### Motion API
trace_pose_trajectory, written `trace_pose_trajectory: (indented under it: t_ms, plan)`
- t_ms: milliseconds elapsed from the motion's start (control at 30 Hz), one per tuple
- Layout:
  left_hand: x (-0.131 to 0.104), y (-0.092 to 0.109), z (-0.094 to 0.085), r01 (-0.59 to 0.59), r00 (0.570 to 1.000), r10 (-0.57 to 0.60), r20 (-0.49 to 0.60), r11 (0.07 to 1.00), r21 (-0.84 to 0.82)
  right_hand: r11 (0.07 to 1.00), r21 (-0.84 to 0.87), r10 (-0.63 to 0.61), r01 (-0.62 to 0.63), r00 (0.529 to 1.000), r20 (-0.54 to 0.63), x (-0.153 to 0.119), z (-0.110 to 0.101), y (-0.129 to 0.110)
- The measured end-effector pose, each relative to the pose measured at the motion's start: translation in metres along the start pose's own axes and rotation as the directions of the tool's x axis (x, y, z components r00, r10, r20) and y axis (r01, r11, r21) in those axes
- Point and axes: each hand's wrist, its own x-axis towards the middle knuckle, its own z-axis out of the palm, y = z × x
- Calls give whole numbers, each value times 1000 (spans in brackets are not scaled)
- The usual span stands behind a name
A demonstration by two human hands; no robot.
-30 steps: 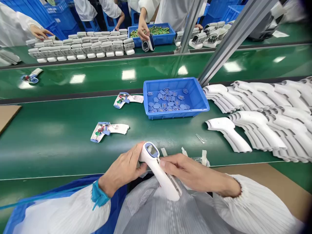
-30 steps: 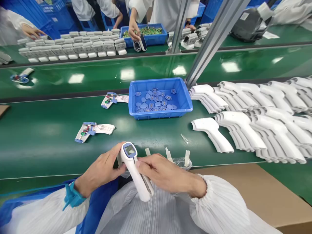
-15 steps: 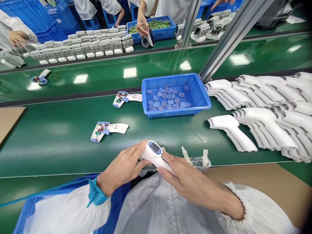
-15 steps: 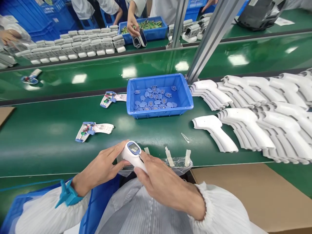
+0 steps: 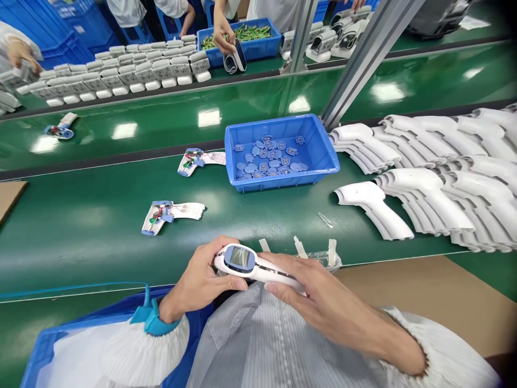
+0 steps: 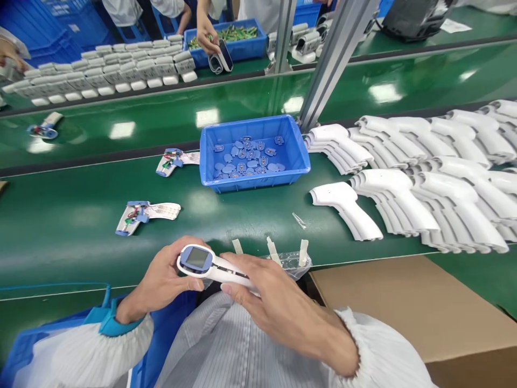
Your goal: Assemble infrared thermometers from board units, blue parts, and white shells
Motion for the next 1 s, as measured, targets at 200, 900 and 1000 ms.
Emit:
trace_pose_trajectory:
  t_ms: [200,900,1000]
  plan:
    - [7,21,10,17,999,-7,-37,962,273,997,-68,-31,26,997,-67,-1,-6,10]
    - [48,48,29,-143,987,163,-5,878,457,904,-408,-413,127,506,-757,85,5,-21]
    - [47,47,33,-170,985,168,40,897,409,851,-518,-464,87,587,-663,83,8,-24]
